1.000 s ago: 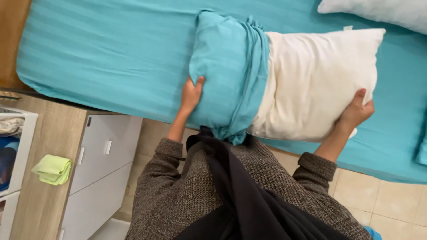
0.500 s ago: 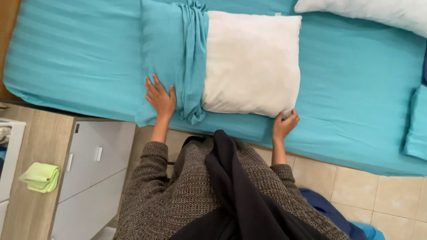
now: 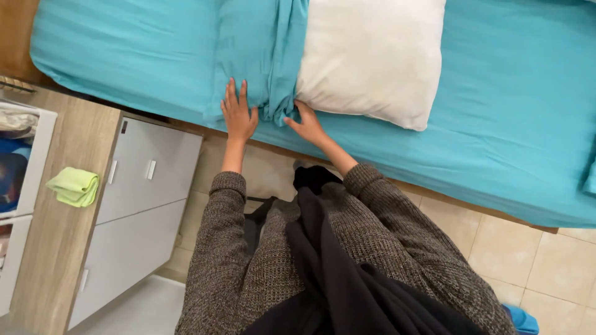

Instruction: The person places a pillowcase on a pillow and pulls it over the pillow. They then repeat the process with another pillow.

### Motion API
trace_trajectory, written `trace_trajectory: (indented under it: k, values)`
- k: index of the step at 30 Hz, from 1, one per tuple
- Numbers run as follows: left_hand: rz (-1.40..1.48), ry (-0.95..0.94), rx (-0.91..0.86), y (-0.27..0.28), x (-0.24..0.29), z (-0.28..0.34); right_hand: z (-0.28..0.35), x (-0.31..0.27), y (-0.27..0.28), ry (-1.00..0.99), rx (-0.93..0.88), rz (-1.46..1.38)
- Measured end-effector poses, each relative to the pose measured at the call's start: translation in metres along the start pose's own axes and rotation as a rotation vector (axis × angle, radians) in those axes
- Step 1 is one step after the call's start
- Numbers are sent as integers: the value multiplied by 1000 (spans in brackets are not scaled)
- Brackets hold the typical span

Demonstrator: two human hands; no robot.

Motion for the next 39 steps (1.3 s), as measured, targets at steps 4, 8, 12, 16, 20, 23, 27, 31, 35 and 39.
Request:
trace_trajectory:
  k: [4,8,12,16,20,23,27,31,35,39]
  values:
    - [-87,1,-97,11,-8,10,-10,-14,-14,9,-19,22]
    - [-151,-113,45,28,5,-11,-18,8,-15,-68,20,-93]
    - [-210,-185,25,16,8,-42,-13,12,-8,-150,84,-192]
    - [-185,-310,140,0,-2,-75,-13,18,16,-171,145,-440]
    - [-99,-370,31,3,2,-97,-7,13,40,-233,190,-593]
    - [-84,-456,90,33,17,-109,-9,35,55,-242,280,-656]
    - [-180,-450,60,51,14,-123,6,45,109,-293,395,-770]
    - [-188,-503,69,98,28,-151,25,57,209,-351,666,-537]
    - [-204,-568,34,91,35,-135,47,30,270,-362,746,-179]
    - [-93,-544,-73,79,40,-79,82,16,252,-382,748,167]
Point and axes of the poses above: each hand's wrist, its own z-axis away from the middle knuckle, its own y-axis out of the back of the hand, x = y × z, the point moved 7 cm from there along -z, towards the middle knuckle, and after that the axes turned 8 degrees about -y, right-handed, at the moved point
